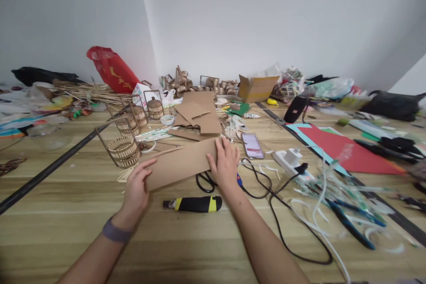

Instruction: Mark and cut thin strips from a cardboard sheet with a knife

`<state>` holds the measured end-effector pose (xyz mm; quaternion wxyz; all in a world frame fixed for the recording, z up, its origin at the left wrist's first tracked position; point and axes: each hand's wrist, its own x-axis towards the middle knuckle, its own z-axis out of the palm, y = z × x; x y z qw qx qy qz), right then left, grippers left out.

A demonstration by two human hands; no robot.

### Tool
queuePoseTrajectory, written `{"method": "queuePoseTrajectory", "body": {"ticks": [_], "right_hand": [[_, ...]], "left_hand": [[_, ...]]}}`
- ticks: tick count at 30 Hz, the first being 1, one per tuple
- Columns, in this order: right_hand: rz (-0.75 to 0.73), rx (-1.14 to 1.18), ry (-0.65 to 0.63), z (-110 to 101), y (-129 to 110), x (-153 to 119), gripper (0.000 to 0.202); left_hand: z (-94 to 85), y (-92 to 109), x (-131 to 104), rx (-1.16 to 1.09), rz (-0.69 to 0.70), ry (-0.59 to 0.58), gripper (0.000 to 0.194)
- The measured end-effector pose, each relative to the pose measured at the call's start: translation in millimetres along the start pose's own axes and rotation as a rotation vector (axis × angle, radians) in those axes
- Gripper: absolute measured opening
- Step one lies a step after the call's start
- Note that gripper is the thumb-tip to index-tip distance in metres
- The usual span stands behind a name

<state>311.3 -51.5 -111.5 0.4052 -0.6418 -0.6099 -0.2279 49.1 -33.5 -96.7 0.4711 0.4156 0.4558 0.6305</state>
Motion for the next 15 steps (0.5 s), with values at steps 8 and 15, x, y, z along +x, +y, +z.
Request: {"method": "queuePoseTrajectory", "body": {"ticks": [8,15], "right_hand": [[0.185,0.344,-0.099,6,21,2,0.059],[-0.008,0.498,-0.455,-28,-15,8,0.033]], "left_hand": [[-2.3,5,6,-0.099,-0.022,0.145,0.034],[-15.9,27,16,-0.394,-0.304,0.276,0.037]]}}
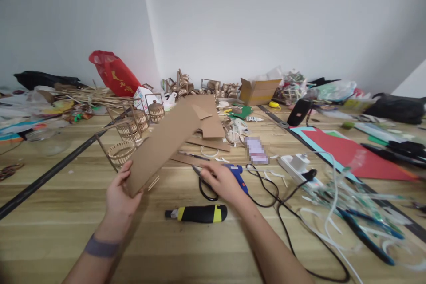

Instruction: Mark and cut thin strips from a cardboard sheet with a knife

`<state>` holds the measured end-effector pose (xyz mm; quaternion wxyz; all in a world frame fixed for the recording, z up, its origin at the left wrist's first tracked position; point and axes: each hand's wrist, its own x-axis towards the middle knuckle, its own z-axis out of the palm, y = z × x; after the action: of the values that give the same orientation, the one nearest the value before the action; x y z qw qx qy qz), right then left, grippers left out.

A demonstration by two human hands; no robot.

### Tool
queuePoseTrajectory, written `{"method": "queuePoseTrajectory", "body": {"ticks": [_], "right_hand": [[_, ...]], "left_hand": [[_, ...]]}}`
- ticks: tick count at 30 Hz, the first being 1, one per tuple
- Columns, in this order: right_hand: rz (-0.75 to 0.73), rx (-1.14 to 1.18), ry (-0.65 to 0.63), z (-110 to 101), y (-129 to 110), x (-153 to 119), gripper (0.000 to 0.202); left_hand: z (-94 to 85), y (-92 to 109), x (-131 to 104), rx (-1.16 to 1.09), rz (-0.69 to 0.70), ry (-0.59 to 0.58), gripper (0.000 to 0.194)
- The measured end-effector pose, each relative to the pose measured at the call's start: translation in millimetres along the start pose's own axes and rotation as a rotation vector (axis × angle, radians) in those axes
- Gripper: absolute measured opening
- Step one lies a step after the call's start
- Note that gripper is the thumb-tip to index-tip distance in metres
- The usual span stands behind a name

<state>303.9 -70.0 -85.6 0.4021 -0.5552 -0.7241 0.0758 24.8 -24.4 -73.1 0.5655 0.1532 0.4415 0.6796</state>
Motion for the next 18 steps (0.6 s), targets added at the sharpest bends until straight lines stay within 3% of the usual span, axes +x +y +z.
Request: {"method": "queuePoseTrajectory", "body": {"ticks": [3,5,7,10,14,18], "right_hand": [[-0.152,-0.018,-0.468,-4,-24,-18,0.052],[-0.207,-0.113,-0.577,-1,-28,-33,0.074],[-0.202,-0.205,-0.596,4,-21,-46,0.073],[-0.167,-0.267,-0.572,11,-2,-52,0.060],[-0.131,-0.337,-0.517,14,16,-39,0.056],[-0.141,-0.354,-0.447,14,23,-22,0.051]], "left_hand": [[-3.2,8,4,-0.072,-0.049,0.003,0.040],[-5.5,10,6,-0.067,-0.025,-0.074,0.039],[-5.8,10,5,-0.032,-0.005,-0.132,0.037],[-0.6,11,-2,-0.039,-0.050,-0.078,0.034],[9.0,15,-14,-0.078,-0.123,0.049,0.036],[12.6,16,-16,-0.020,-0.073,0.087,0.033]]}}
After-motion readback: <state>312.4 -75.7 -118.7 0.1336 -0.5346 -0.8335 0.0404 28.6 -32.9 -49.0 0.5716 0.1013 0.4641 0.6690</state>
